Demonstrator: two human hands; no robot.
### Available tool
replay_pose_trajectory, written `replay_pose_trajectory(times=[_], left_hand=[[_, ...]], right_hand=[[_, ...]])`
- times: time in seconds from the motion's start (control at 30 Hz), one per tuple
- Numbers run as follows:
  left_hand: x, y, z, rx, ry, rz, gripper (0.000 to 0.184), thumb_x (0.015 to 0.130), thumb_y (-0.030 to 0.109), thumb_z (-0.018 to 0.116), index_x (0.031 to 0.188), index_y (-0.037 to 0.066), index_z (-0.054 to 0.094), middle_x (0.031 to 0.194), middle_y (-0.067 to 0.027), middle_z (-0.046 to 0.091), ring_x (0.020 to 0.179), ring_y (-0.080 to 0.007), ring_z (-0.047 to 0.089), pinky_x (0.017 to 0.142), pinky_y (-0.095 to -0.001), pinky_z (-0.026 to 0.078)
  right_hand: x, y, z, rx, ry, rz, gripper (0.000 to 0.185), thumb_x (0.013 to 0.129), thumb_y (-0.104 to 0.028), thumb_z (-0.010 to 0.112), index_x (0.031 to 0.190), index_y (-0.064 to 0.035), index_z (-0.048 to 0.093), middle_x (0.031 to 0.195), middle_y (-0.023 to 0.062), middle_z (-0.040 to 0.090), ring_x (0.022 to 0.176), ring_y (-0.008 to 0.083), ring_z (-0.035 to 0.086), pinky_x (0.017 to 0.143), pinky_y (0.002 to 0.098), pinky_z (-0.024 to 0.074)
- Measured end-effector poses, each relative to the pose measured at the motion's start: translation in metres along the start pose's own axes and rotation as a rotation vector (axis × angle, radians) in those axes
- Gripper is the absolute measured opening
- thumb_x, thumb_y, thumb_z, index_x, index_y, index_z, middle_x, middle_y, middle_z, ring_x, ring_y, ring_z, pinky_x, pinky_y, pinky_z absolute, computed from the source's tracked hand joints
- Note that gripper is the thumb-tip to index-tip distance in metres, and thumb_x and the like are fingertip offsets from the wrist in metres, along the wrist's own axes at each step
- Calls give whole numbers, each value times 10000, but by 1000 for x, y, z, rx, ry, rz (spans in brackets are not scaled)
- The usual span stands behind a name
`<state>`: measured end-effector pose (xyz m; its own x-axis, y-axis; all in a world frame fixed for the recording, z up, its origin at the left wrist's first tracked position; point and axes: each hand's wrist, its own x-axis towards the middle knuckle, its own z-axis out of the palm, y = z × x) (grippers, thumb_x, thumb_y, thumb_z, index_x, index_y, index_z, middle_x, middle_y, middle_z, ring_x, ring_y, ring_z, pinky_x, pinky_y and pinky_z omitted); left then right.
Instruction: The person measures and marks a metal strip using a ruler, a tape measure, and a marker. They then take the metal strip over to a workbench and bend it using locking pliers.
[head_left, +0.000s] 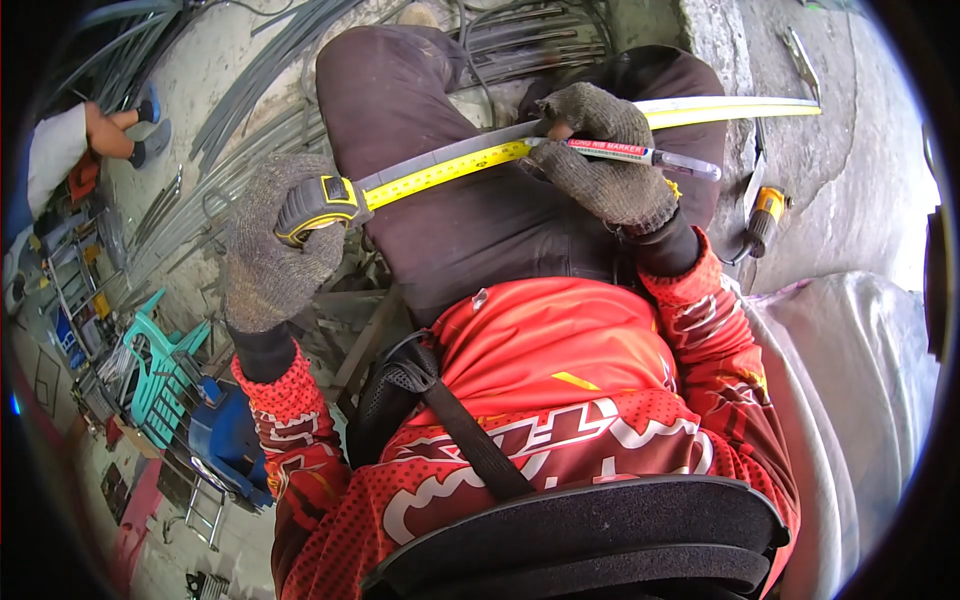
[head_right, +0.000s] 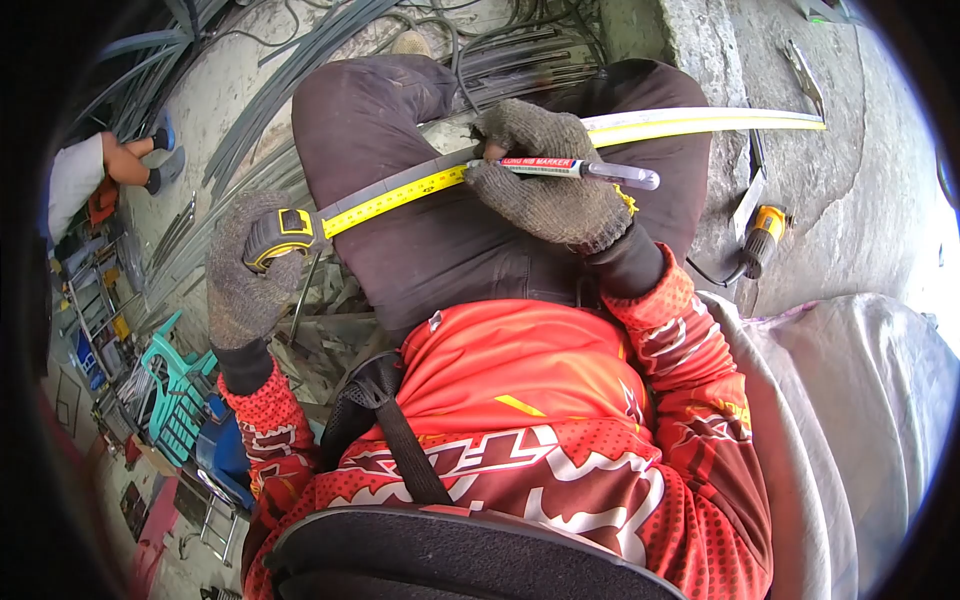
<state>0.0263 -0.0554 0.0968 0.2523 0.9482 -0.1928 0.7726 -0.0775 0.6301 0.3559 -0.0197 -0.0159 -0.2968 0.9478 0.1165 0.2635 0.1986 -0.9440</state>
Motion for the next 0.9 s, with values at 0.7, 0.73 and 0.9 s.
replay_pose_trajectory(times=[0.7,0.73,0.9], left_hand=[[3,2,1,10,12,61,521,720,-49,705,1232,13,628,1176,-134,673,1051,-233,692,943,-361,546],[3,2,1,8,7,44,523,719,-50,704,1232,14,628,1181,-135,672,1056,-235,692,946,-363,546],[3,3,0,19,-4,44,521,718,-53,698,1230,16,629,1193,-137,671,1072,-246,688,954,-367,545]], right_hand=[[3,2,1,-48,-58,-175,281,816,-211,833,904,-50,620,845,152,655,729,374,674,622,425,533],[3,2,1,-44,-48,-170,281,815,-209,833,902,-50,618,841,152,653,725,377,670,617,427,529],[3,1,-1,-55,-73,-161,259,782,-149,815,891,-62,597,873,137,664,772,380,681,647,423,532]])
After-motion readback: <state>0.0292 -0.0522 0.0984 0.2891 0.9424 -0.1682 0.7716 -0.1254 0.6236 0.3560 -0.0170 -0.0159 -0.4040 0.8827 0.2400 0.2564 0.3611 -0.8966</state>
